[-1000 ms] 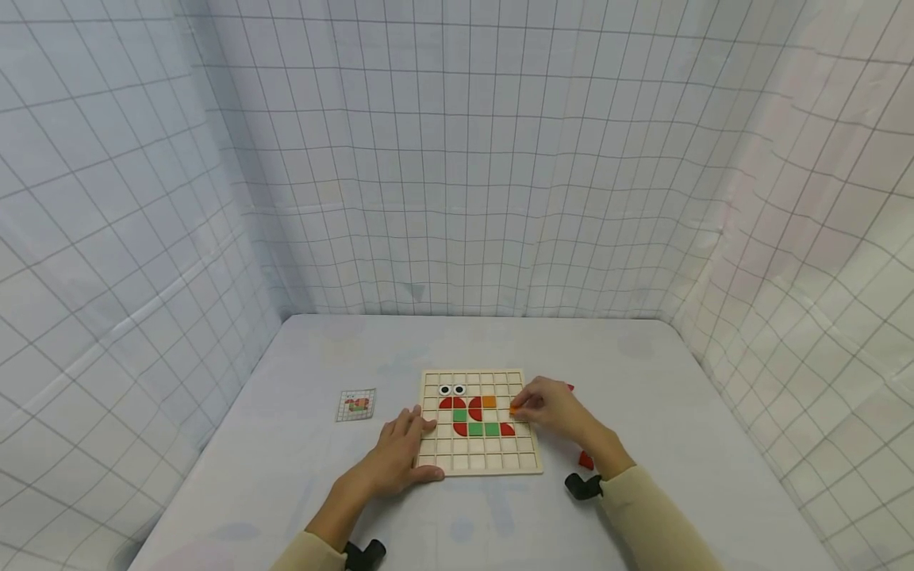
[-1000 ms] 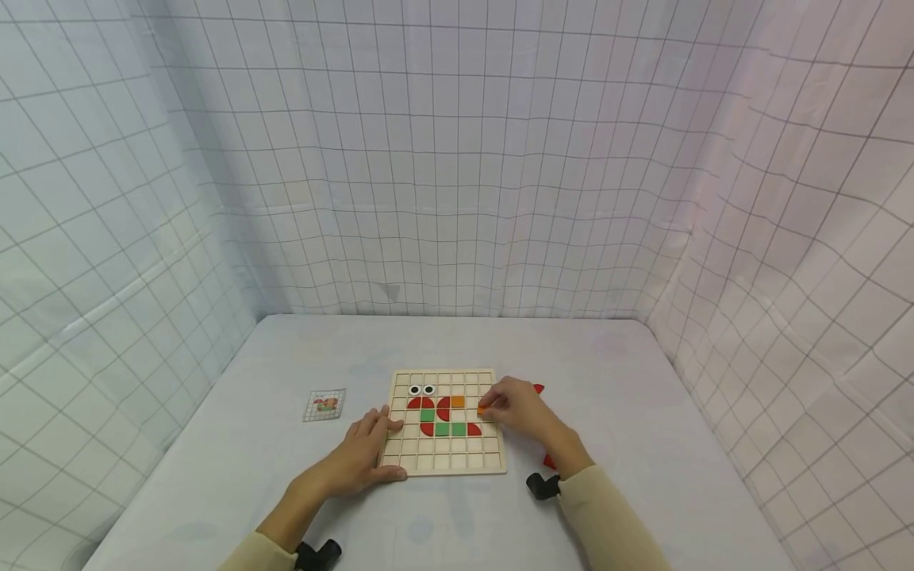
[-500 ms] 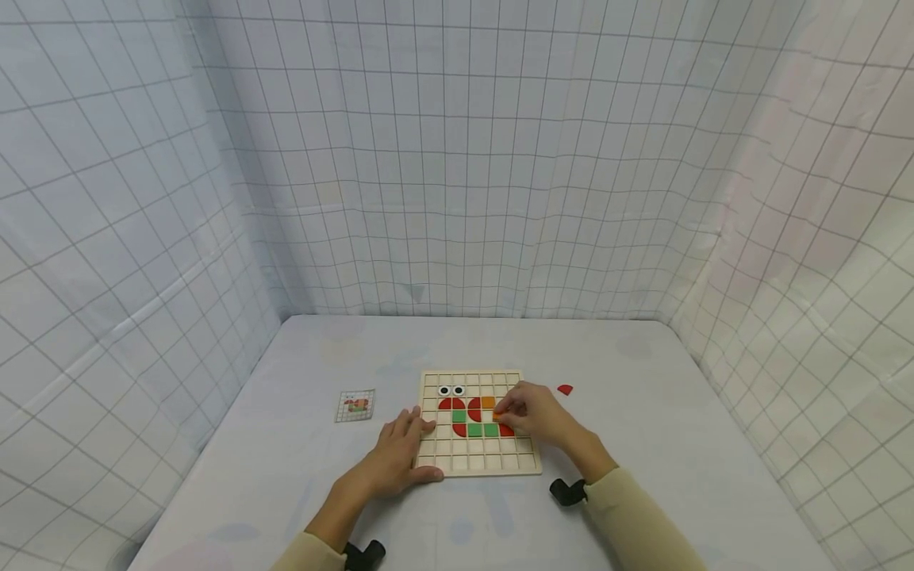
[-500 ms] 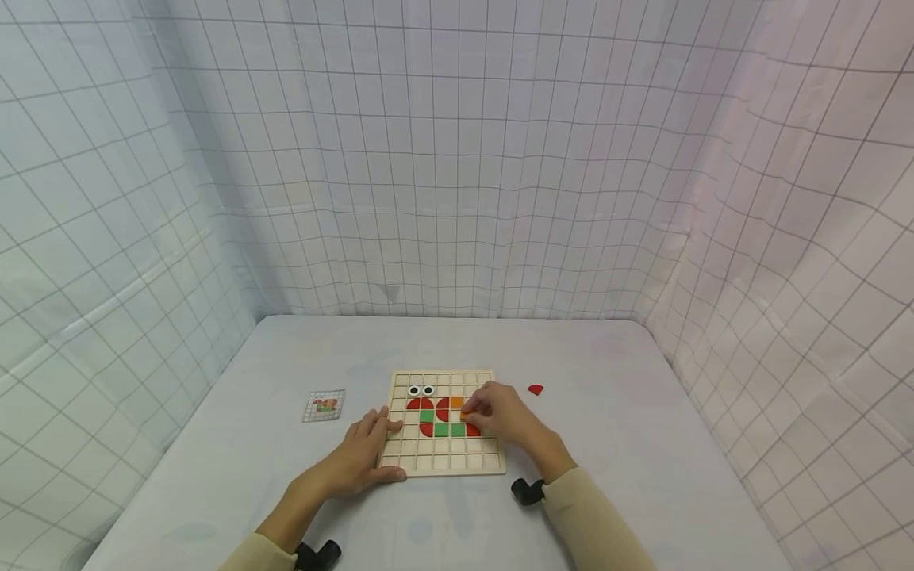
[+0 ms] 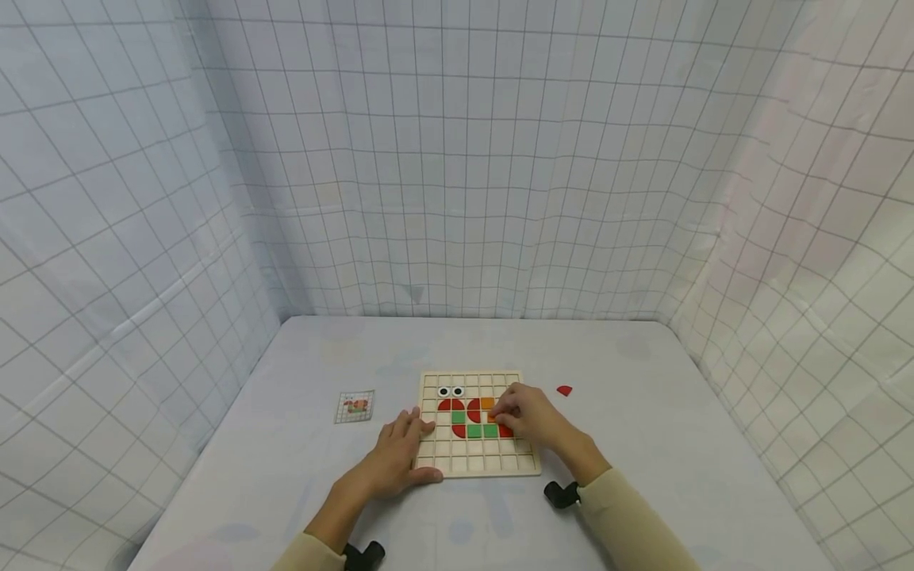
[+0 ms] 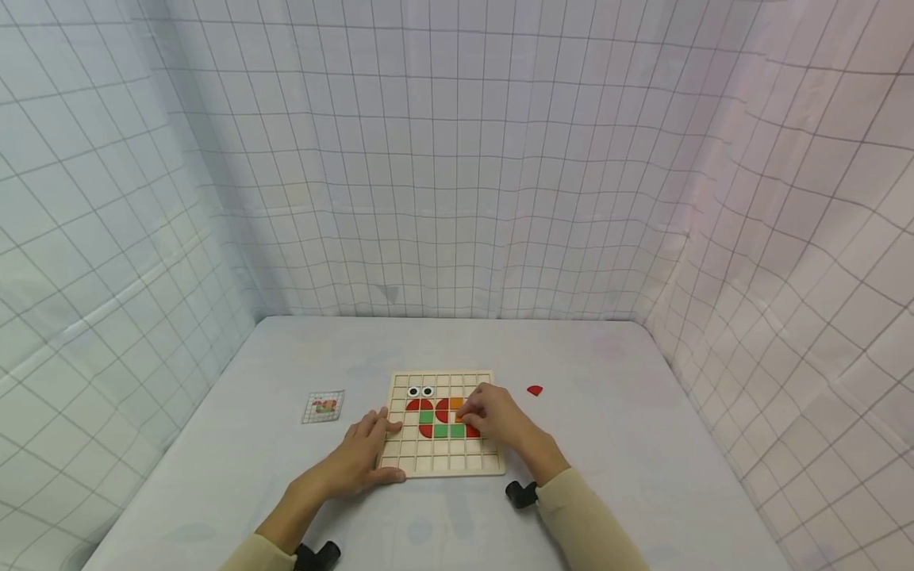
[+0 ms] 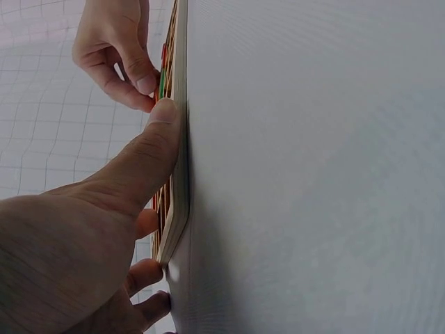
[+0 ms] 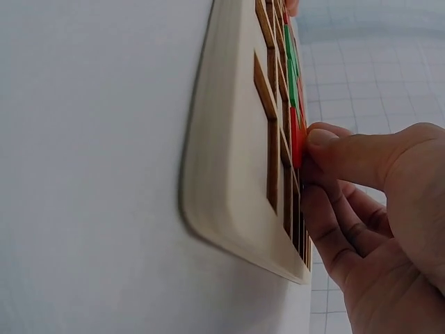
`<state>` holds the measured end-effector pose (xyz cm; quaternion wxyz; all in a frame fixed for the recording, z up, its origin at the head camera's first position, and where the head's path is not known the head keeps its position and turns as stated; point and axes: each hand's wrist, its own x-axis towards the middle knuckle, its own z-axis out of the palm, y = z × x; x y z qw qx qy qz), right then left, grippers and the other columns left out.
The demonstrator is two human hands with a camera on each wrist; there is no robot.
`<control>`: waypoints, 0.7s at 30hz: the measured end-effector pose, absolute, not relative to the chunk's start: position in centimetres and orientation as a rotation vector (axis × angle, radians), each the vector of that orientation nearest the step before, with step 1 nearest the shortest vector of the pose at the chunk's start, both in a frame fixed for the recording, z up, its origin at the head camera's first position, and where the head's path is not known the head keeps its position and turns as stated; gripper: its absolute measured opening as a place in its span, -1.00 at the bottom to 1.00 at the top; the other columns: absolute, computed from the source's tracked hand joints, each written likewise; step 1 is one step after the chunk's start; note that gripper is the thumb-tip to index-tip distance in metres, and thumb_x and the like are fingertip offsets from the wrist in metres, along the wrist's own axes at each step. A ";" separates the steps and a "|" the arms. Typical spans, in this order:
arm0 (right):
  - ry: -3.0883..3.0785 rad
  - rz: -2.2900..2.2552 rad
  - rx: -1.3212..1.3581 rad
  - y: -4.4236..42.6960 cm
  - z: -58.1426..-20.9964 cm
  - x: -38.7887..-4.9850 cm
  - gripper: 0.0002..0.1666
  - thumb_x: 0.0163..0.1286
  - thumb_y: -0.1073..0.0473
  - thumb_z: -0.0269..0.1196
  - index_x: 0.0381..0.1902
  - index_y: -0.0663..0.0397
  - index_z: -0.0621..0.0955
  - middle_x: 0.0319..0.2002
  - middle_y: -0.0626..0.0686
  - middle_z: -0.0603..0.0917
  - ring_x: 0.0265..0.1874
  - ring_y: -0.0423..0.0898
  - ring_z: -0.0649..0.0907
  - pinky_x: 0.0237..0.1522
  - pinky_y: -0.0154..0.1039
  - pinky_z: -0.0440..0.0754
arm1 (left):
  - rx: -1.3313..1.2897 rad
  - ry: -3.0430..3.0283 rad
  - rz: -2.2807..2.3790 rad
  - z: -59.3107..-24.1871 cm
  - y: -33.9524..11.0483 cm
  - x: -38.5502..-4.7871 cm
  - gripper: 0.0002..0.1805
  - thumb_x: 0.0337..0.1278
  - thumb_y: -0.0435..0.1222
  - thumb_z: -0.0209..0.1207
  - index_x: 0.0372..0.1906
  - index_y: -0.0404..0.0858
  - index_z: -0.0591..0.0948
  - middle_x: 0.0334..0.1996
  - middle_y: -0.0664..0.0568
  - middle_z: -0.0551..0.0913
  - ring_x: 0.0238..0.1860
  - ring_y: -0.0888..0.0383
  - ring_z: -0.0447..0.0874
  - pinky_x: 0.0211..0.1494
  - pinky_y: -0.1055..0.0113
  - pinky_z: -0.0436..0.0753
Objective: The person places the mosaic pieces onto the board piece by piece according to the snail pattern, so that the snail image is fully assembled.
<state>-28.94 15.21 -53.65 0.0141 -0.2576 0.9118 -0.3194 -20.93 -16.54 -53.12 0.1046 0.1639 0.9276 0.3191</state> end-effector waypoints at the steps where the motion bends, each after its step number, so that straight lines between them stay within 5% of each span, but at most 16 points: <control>1: 2.840 -0.995 -0.801 15.2 -53.6 -28.9 -0.87 0.61 0.28 0.53 -0.03 -0.01 0.96 -0.02 -0.08 0.80 -0.05 -0.19 0.68 0.03 -0.33 0.73 | 0.483 2.734 0.941 -53.2 -16.5 -20.9 -0.04 0.33 0.03 0.65 0.64 -0.33 0.52 0.86 -0.50 0.12 0.88 -0.58 0.03 0.91 -0.49 0.07; 21: 2.819 -1.033 -0.704 14.0 -54.0 -29.3 -0.90 0.57 0.25 0.57 -0.08 -0.06 0.97 -0.06 -0.10 0.74 -0.11 -0.19 0.63 -0.01 -0.35 0.71 | 0.493 2.746 0.924 -53.4 -16.8 -21.1 -0.02 0.35 0.05 0.64 0.67 -0.32 0.51 0.86 -0.48 0.13 0.87 -0.57 0.06 0.89 -0.50 0.13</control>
